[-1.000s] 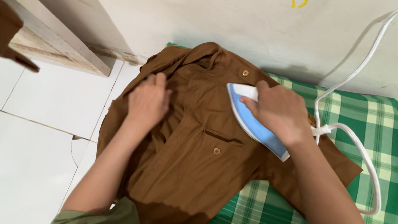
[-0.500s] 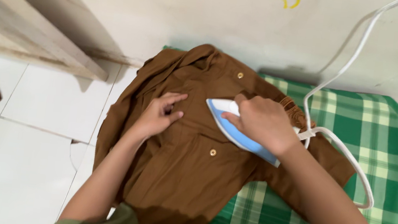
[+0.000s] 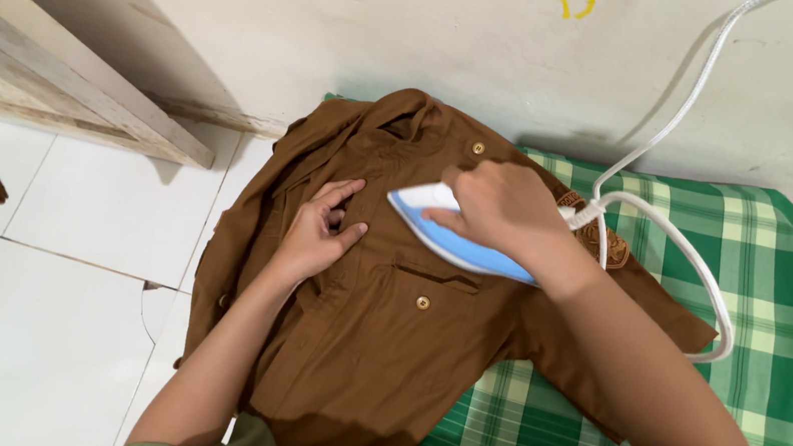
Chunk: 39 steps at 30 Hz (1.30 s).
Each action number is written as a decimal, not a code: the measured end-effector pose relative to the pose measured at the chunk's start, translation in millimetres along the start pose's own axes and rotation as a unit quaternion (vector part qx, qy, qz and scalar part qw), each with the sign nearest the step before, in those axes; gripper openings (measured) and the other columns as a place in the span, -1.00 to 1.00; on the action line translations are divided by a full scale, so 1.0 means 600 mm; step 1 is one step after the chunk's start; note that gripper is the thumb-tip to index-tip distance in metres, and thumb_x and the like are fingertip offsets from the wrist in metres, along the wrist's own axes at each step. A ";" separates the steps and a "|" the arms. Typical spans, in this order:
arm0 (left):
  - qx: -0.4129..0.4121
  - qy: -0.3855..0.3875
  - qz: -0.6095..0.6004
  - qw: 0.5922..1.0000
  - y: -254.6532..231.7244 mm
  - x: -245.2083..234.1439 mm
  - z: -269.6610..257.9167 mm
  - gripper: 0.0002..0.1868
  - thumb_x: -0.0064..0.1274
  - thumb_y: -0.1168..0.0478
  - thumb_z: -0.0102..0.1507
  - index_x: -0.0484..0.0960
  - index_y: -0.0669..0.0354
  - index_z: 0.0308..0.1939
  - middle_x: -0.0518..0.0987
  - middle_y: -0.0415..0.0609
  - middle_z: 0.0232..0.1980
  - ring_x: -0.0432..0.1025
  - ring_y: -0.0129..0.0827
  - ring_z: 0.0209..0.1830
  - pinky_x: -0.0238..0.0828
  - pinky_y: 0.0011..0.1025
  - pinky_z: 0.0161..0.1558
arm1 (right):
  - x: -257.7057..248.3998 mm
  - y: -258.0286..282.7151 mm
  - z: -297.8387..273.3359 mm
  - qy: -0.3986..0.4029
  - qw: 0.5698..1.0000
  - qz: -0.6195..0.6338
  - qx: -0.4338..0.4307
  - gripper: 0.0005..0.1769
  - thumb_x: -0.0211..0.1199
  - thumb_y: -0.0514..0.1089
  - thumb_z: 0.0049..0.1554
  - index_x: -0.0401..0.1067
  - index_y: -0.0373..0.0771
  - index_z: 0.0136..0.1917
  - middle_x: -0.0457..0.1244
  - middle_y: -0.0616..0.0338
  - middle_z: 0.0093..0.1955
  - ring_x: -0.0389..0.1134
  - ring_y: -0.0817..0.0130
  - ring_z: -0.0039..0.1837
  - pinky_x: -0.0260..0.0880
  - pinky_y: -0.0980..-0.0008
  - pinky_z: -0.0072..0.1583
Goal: The person irons a brown short-sleeved shirt on a green and white checkered ironing board. They smooth the fabric with one hand while moving the iron with the other, then flip the shirt to iron the back and sleeves.
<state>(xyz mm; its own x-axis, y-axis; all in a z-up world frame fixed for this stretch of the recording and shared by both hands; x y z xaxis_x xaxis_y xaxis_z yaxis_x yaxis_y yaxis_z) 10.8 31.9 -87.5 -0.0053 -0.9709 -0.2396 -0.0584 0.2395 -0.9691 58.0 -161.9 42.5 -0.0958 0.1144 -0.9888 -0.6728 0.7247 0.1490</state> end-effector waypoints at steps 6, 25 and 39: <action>0.015 -0.019 0.033 0.999 -0.007 -0.003 0.000 -0.31 0.21 0.44 0.15 0.45 0.24 0.39 0.41 -0.22 0.31 0.25 -0.57 -0.17 0.33 -0.60 -0.04 | -0.008 -0.003 0.029 -0.040 0.999 0.004 0.024 -0.44 0.32 0.32 0.09 0.52 -0.26 -0.20 0.36 -0.08 -0.34 0.44 -0.07 -0.19 0.44 0.01 -0.16; 0.013 -0.020 0.127 0.992 -0.047 -0.001 -0.013 -0.44 0.16 0.42 0.16 0.53 0.16 0.27 0.45 -0.16 0.25 0.28 -0.39 -0.32 0.35 -0.45 -0.24 | 0.032 -0.125 -0.214 0.130 0.966 -0.043 0.218 -0.32 0.05 0.47 0.14 0.48 -0.09 0.16 0.38 -0.05 -0.37 0.48 -0.03 -0.25 0.52 0.02 -0.17; 0.150 -0.029 0.409 0.899 -0.137 0.026 0.008 -0.44 0.33 0.11 0.12 0.54 0.32 0.10 0.39 0.28 0.19 0.34 0.20 0.12 0.33 -0.02 0.06 | -0.015 -0.153 -0.294 0.174 0.950 -0.005 0.260 -0.32 0.00 0.50 0.06 0.48 0.01 0.14 0.42 0.00 -0.37 0.52 0.03 -0.26 0.54 0.05 -0.15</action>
<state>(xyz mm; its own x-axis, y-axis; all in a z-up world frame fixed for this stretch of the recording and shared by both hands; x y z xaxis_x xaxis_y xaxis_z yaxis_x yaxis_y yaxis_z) 20.4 -2.7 -11.7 0.1299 -0.4683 -0.8740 0.2137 0.8740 -0.4365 -8.6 -349.2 36.5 -0.3882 -0.0599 -0.9196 -0.2307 0.9724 0.0341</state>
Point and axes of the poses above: each hand's wrist, its own z-axis towards the middle knuckle, its own x-axis out of the palm, y = z × x, the point moved 10 cm from there along z, towards the middle knuckle
